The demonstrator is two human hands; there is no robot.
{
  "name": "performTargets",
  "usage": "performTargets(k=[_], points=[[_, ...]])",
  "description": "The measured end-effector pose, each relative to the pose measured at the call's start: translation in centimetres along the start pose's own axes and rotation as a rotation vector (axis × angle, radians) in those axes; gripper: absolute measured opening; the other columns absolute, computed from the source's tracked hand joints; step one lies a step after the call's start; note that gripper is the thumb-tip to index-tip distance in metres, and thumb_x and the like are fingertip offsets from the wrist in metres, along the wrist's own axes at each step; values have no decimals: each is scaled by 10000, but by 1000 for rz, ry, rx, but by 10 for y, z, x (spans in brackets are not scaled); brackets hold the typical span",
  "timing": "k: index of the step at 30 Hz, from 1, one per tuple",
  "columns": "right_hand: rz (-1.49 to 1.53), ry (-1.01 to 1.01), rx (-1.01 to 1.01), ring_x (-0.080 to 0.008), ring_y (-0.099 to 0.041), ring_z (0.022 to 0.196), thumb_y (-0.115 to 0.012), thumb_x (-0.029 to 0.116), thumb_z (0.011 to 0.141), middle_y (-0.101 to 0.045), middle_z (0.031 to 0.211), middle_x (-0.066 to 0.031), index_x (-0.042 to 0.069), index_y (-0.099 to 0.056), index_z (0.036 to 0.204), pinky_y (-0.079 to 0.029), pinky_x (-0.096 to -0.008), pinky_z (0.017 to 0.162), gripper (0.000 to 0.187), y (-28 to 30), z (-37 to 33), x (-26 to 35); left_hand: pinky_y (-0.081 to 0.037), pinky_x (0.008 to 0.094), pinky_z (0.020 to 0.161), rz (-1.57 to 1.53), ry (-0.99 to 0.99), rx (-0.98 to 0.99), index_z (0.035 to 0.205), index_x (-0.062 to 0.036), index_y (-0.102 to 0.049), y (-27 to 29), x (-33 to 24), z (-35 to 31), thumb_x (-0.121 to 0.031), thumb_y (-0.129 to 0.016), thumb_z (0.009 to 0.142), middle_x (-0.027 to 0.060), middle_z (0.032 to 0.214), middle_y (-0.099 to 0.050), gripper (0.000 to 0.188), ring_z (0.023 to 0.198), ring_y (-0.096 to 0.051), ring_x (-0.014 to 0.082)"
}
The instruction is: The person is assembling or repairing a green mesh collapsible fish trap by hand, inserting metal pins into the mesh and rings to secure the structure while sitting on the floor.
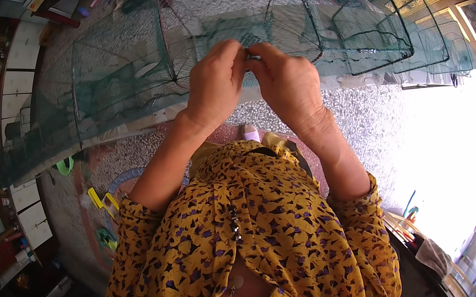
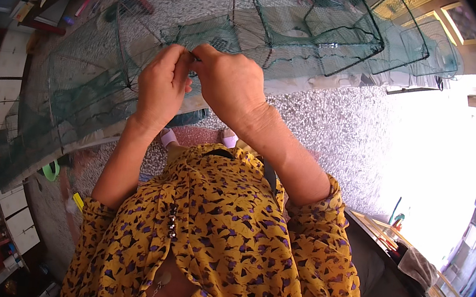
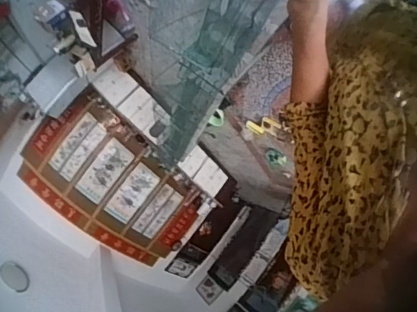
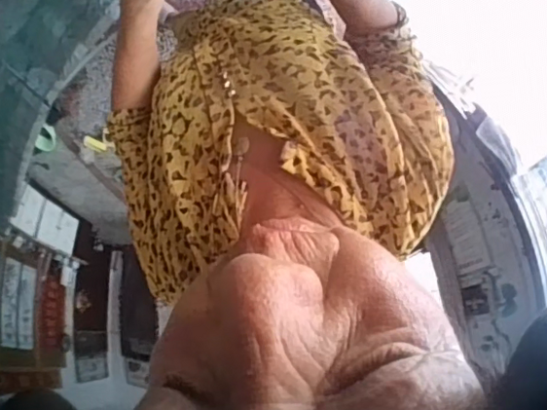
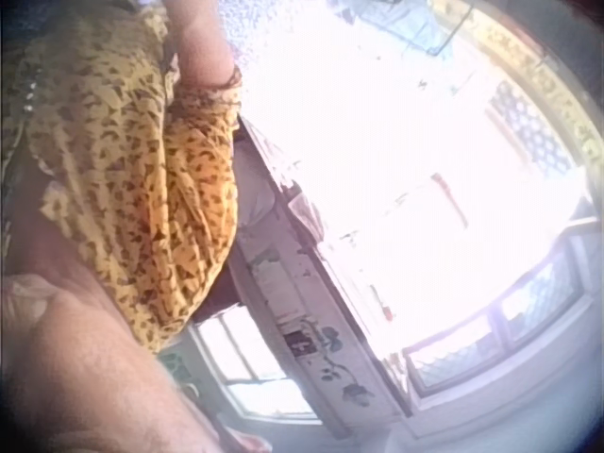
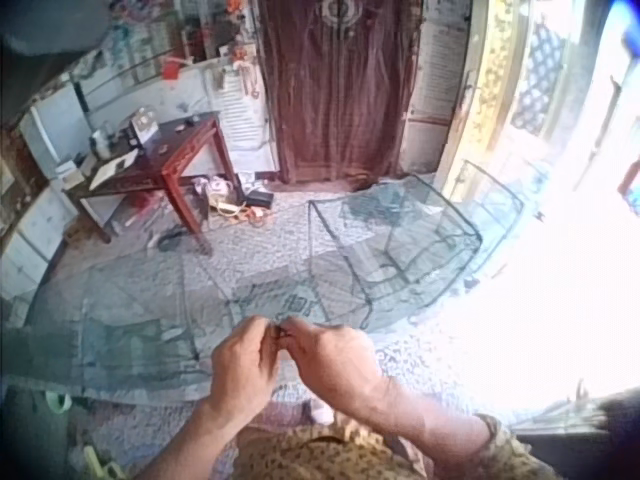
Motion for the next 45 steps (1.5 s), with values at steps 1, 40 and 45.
performTargets(k=[1,40,45], points=[[-108,67,-11,-305,-649,707,-585,234,855,-638,679,-118,116,-615,867,-499,-401,558,123,1,5,0,-467,414,594,-16,9,5,838,-28,-506,1,1,-1,-51,-548,878,132,802,-577,63,710,-584,357],[1690,180,474,-51,-455,517,-533,214,971,-499,635,7,29,-535,904,-360,-205,428,197,-6,24,155,-463,336,604,-33,-155,-101,912,-114,-671,-32,35,9,-96,-671,809,51,790,-557,104,682,-576,242],[2070,512,447,-112,-496,581,-507,150,935,-519,689,-2,74,-515,885,-413,-253,532,91,62,121,91,-479,316,622,-28,-209,-113,908,-65,-686,-42,36,15,-56,-670,805,61,804,-590,104,695,-598,218]])
Point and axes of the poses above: each hand's wrist, its own z-axis towards the middle knuckle, its own y-axis out of the back of the hand, x = y × z, the point moved 4 cm from there along z, towards the middle knuckle
